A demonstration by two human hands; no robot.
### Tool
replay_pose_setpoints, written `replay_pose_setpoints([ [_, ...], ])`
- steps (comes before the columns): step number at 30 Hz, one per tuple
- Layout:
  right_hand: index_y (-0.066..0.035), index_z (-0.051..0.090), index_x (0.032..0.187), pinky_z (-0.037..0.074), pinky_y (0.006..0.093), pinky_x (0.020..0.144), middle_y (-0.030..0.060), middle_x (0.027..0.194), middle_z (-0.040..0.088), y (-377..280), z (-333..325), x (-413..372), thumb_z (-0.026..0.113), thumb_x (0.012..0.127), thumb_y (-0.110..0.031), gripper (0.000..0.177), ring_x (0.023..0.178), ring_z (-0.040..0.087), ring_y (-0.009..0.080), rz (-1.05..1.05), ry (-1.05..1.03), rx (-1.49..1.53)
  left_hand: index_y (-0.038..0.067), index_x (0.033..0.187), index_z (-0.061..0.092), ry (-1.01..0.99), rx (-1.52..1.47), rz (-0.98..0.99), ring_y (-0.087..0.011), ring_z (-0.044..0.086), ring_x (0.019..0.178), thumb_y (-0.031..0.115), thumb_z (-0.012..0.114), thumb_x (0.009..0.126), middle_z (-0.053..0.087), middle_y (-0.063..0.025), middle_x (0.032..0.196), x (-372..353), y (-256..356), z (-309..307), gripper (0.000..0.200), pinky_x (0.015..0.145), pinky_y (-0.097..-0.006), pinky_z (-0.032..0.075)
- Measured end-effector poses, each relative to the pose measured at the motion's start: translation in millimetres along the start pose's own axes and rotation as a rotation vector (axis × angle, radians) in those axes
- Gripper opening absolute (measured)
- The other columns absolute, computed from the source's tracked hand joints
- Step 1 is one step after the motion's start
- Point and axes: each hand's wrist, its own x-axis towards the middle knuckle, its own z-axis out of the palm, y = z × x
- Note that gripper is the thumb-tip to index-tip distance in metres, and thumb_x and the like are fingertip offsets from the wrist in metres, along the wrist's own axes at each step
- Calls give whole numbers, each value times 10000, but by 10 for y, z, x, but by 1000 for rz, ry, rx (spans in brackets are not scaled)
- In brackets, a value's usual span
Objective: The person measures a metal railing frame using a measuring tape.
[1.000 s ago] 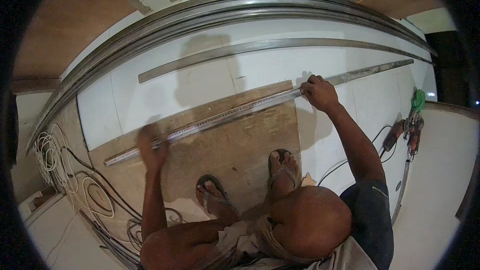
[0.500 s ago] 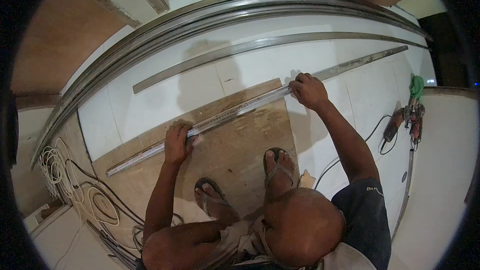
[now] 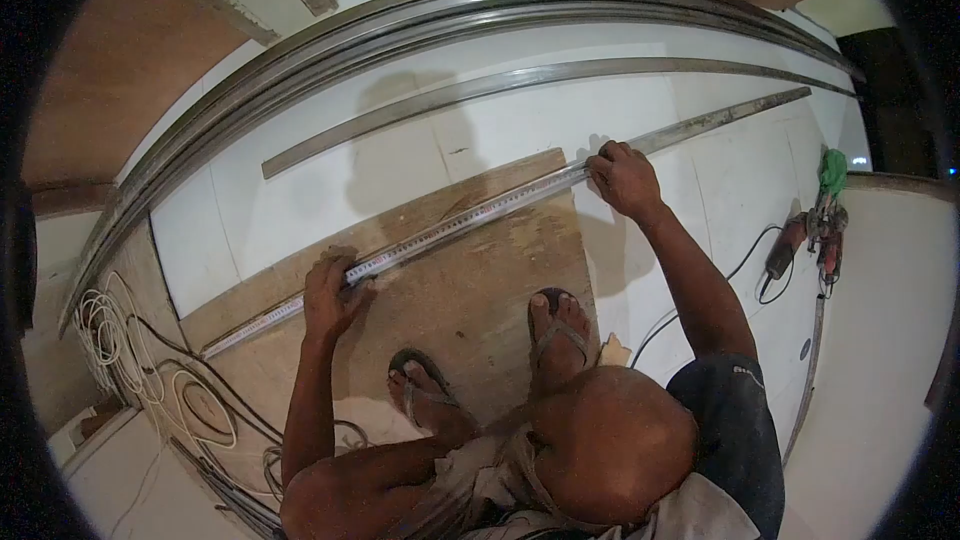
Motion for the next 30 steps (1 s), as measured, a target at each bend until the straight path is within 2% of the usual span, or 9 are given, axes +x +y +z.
replay_pose_setpoints([
  [2, -122, 678, 944, 511, 421, 811, 67, 942, 591, -17, 8, -9, 676, 852, -205, 124, 943, 603, 278, 9, 11, 1, 67, 1125, 651, 141, -11, 48, -336, 582, 1069, 183, 746, 805, 629, -123, 1159, 76, 89, 97, 354, 914, -434, 447],
  [5, -112, 670, 960, 495, 433, 835, 79, 957, 594, -42, 59, -43, 679, 848, -205, 145, 965, 598, 290, 40, 52, 26, 66, 1067, 672, 128, -118, 43, -333, 606, 1041, 165, 737, 816, 649, -133, 1114, 262, 255, 227, 277, 894, -422, 463],
  [6, -111, 667, 969, 496, 434, 836, 82, 968, 596, -38, 90, -57, 680, 847, -205, 154, 972, 597, 292, 40, 78, 32, 64, 1010, 682, 172, -166, 86, -327, 621, 986, 150, 722, 831, 663, -124, 1046, 333, 316, 262, 203, 865, -414, 473],
  [12, -108, 662, 978, 483, 449, 868, 96, 1015, 602, -48, 166, -110, 686, 840, -176, 156, 1004, 587, 303, 56, 124, 47, 63, 955, 669, 168, -218, 92, -309, 616, 932, 111, 713, 820, 659, -97, 973, 482, 574, 417, 150, 843, -420, 468],
  [21, -102, 630, 1050, 451, 453, 909, 116, 1061, 590, -77, 244, -143, 672, 837, -155, 224, 1048, 552, 333, 79, 142, 45, 57, 900, 663, 138, -252, -70, -311, 606, 912, 121, 711, 819, 643, -100, 925, 534, 610, 510, 114, 844, -421, 449],
  [30, -74, 611, 1069, 433, 466, 923, 140, 1110, 561, -86, 292, -194, 669, 823, -144, 262, 1071, 531, 341, 73, 210, 41, 64, 882, 654, 174, -319, -91, -301, 585, 858, 126, 720, 819, 633, -94, 894, 535, 566, 663, 110, 807, -410, 422],
])
